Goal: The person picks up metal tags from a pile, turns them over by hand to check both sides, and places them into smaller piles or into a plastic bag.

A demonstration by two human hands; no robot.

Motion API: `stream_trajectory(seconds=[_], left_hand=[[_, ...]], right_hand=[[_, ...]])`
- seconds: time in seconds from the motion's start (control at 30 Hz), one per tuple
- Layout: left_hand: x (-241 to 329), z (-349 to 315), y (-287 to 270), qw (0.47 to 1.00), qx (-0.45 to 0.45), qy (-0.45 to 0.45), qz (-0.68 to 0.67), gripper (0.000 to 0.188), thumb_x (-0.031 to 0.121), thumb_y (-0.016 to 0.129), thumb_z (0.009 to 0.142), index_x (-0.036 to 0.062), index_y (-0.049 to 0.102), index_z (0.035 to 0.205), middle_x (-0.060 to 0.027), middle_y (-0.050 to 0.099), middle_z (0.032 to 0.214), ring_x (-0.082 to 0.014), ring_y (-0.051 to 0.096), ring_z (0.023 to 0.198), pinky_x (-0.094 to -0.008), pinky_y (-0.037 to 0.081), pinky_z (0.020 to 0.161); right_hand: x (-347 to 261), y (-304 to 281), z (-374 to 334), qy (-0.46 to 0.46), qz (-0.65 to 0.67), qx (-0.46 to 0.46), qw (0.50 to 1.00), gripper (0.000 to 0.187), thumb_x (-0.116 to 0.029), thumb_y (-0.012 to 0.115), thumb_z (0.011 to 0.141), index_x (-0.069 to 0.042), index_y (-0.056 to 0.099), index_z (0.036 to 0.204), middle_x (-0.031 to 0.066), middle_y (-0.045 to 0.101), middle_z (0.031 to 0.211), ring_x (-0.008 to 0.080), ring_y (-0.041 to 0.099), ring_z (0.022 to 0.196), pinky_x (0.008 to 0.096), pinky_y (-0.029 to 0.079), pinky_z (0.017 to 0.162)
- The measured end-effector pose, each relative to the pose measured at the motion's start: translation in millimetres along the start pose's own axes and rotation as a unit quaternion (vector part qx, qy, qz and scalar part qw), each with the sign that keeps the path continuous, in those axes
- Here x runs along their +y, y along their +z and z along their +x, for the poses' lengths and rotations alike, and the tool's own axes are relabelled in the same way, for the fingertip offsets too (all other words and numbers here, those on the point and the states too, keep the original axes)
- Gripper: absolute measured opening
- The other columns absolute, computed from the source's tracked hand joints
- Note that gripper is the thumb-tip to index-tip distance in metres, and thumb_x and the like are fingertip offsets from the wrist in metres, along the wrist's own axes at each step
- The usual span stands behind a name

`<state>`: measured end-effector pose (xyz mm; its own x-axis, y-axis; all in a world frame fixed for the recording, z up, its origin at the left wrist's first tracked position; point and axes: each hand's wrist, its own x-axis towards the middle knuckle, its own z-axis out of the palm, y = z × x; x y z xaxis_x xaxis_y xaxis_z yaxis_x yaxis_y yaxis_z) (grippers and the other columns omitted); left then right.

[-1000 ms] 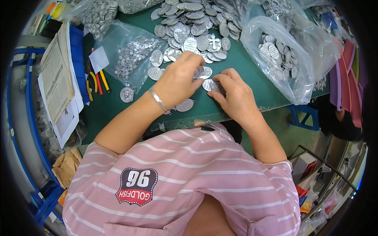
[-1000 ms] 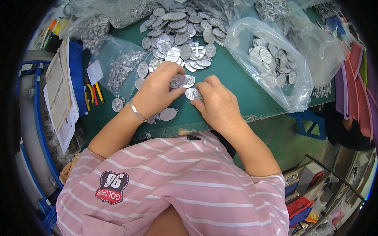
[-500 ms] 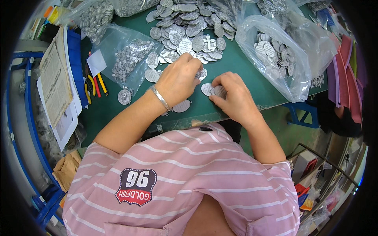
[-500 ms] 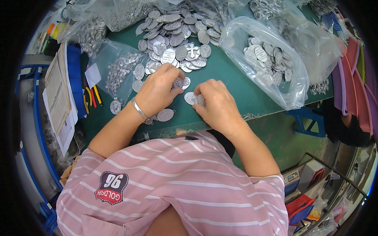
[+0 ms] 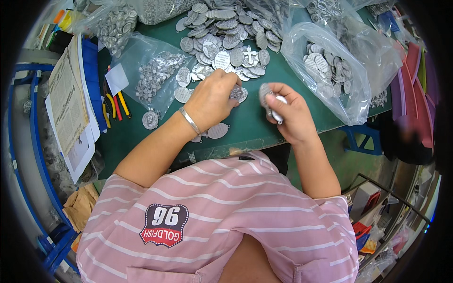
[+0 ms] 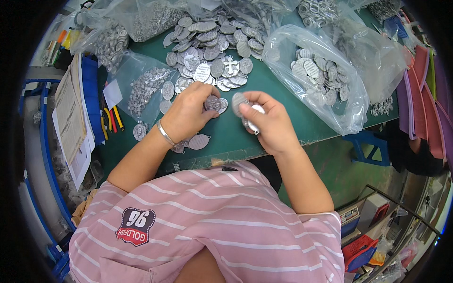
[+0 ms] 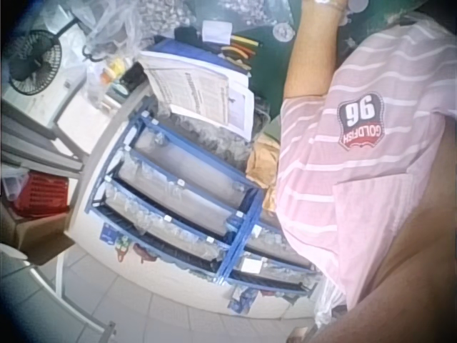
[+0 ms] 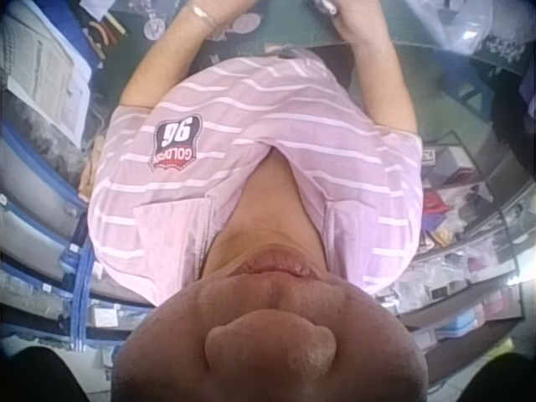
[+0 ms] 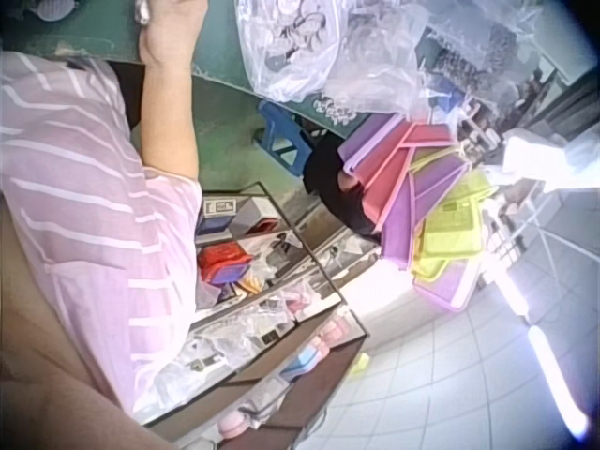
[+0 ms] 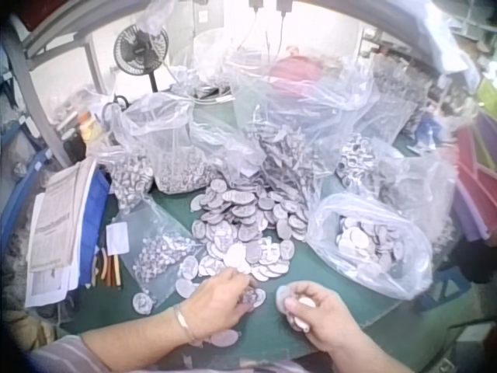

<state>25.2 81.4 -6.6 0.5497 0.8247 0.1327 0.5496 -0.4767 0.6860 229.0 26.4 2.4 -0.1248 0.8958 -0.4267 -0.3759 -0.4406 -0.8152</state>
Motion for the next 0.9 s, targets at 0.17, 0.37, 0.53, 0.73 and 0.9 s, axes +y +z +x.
stream_trajectory(seconds=[0.17,0.37,0.53,0.73,0.9], left_hand=[[-0.4,1.3,-1.3,1.000,-0.004,-0.001,-0.002,0.034,0.001,0.076,0.066,0.0041,0.059,0.096,-0.0136,0.057,0.090,-0.0311,0.060,0.079,-0.0377,0.049,0.070],[6.0,1.8,-5.1,0.998,0.020,0.012,-0.050,0.027,0.001,0.073,0.070,0.0028,0.060,0.093,-0.0132,0.060,0.088,-0.0308,0.061,0.077,-0.0365,0.049,0.071],[44.8,5.0,-4.7,0.982,0.059,0.162,-0.072,0.032,0.007,0.074,0.070,0.0036,0.061,0.099,-0.0129,0.062,0.103,-0.0322,0.060,0.096,-0.0384,0.048,0.083],[20.4,10.4,-19.5,0.981,0.143,0.131,-0.033,0.036,0.012,0.073,0.076,0.0030,0.059,0.108,-0.0170,0.057,0.118,-0.0345,0.054,0.110,-0.0401,0.043,0.094],[-18.8,14.0,-26.3,0.988,0.130,-0.001,0.084,0.042,0.013,0.074,0.074,0.0024,0.058,0.111,-0.0172,0.053,0.121,-0.0348,0.052,0.110,-0.0419,0.042,0.096]], right_hand=[[0.0,-13.8,5.8,0.007,0.195,-0.031,0.980,0.028,-0.020,0.053,0.093,0.000,0.053,0.113,0.0121,0.063,0.095,0.0206,0.062,0.085,0.0361,0.054,0.073],[-3.9,6.6,3.0,0.060,0.161,0.017,0.985,0.031,-0.021,0.050,0.095,0.001,0.051,0.118,0.0182,0.062,0.104,0.0306,0.064,0.097,0.0444,0.057,0.080],[9.2,14.9,0.7,0.139,0.366,-0.074,0.917,0.046,-0.037,0.048,0.095,0.002,0.055,0.117,0.0136,0.062,0.108,0.0267,0.063,0.095,0.0451,0.053,0.078],[-41.1,-30.2,5.7,-0.039,0.403,0.009,0.914,0.024,-0.019,0.057,0.088,-0.002,0.059,0.104,0.0146,0.062,0.105,0.0292,0.063,0.094,0.0405,0.056,0.058],[-71.9,-69.8,24.0,-0.383,-0.454,0.410,0.692,0.038,-0.018,0.065,0.081,0.004,0.057,0.111,0.0195,0.055,0.116,0.0308,0.053,0.107,0.0403,0.041,0.091]])
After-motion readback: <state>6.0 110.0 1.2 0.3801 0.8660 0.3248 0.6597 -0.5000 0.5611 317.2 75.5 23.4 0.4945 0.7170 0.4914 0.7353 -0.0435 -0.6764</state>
